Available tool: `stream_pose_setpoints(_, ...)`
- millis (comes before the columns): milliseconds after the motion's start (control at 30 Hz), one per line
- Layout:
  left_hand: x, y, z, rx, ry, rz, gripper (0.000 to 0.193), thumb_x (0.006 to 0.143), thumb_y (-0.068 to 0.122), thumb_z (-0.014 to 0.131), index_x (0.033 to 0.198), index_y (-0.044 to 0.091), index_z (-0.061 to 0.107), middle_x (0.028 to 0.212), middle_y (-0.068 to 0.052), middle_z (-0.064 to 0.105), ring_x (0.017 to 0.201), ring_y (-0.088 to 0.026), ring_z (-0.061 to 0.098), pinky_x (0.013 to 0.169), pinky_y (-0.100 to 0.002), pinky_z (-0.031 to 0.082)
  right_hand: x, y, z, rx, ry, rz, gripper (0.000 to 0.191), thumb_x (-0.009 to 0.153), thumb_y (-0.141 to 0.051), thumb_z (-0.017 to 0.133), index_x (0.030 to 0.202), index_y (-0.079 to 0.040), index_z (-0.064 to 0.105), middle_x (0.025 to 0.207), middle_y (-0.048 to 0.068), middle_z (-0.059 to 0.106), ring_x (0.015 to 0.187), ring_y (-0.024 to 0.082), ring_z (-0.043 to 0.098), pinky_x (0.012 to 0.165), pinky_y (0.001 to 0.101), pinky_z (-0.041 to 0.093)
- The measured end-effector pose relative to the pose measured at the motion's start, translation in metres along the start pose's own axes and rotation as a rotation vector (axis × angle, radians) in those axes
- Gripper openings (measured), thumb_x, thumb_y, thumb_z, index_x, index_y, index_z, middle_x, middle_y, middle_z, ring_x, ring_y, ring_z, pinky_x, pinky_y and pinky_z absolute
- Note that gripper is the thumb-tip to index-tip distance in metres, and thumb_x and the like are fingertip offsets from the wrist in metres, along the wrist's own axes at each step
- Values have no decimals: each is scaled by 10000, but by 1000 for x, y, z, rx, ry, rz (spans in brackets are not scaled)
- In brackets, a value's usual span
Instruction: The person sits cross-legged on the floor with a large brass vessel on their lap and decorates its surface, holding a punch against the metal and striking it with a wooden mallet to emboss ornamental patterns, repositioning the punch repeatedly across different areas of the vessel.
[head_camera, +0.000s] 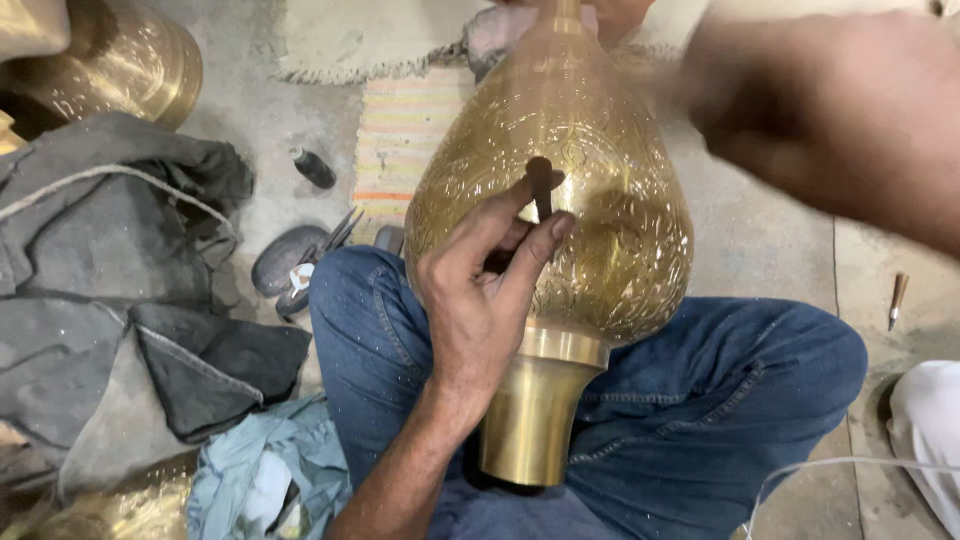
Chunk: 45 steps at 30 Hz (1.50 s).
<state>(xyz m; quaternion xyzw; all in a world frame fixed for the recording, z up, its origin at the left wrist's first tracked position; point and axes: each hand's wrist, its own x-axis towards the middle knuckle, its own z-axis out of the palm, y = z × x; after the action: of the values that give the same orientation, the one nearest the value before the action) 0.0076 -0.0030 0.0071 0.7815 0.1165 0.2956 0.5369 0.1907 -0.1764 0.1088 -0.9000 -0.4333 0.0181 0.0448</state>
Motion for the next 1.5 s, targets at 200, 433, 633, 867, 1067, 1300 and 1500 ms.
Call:
stream_pose_setpoints(200, 0, -2, 2, 9, -7, 43, 308, 986, 166, 768, 1263, 44, 710, 1028, -81, 791, 857, -123, 788, 662, -250, 634, 2, -19, -14, 92, -95, 127, 191, 932, -200, 772, 1054, -97, 667, 760, 81, 703, 688, 233, 740, 649, 409, 586)
stream_pose_setpoints(433, -1, 0, -2, -28, 3, 40, 326, 973, 150, 771, 1266, 25, 705, 950, -66, 767, 801, -105, 756, 645, -249, 600, -4, -27, -19, -178, -108, 134, 291, 959, -285, 734, 1109, -107, 560, 800, 115, 659, 744, 251, 697, 682, 406, 581)
stream_pose_setpoints(633, -2, 0, -4, 7, -7, 4, 273, 965, 141, 774, 1205, 22, 723, 917, -63, 757, 762, -109, 730, 609, -259, 567, -9, -19, -14, -17, 9, -3, 328, 907, -275, 743, 1139, -124, 567, 858, 71, 706, 778, 193, 732, 722, 373, 605)
stream_pose_setpoints(867, -1, -2, -3, -28, -19, -4, 191, 964, 160, 759, 1111, 40, 738, 953, -39, 757, 751, -91, 735, 576, -243, 587, -12, -18, -12, -395, -3, -118, 277, 951, -305, 705, 1124, -130, 579, 912, 60, 716, 773, 198, 726, 722, 371, 611)
stream_pose_setpoints(1067, -3, -1, -4, -7, -35, 3, 180, 965, 146, 756, 1111, 42, 741, 967, -75, 764, 762, -101, 712, 607, -255, 575, -13, -25, -16, -507, 108, -151, 296, 969, -381, 667, 1099, -129, 581, 889, 45, 694, 835, 193, 718, 828, 388, 608)
stream_pose_setpoints(1300, -6, 1, -12, -367, 132, -29, 304, 902, 88, 730, 1192, 36, 657, 1138, -93, 740, 947, -136, 748, 809, -271, 642, -16, -20, -5, -353, 236, -93, 312, 969, -347, 681, 1096, -74, 600, 906, 101, 693, 874, 255, 721, 781, 404, 595)
stream_pose_setpoints(1500, -12, -8, -6, -172, 33, 19, 257, 982, 150, 771, 1216, 58, 721, 1043, -85, 794, 891, -133, 802, 725, -252, 688, -14, -12, 21, -410, 32, -28, 223, 1052, -289, 607, 1131, -83, 575, 897, 104, 697, 802, 237, 720, 754, 373, 614)
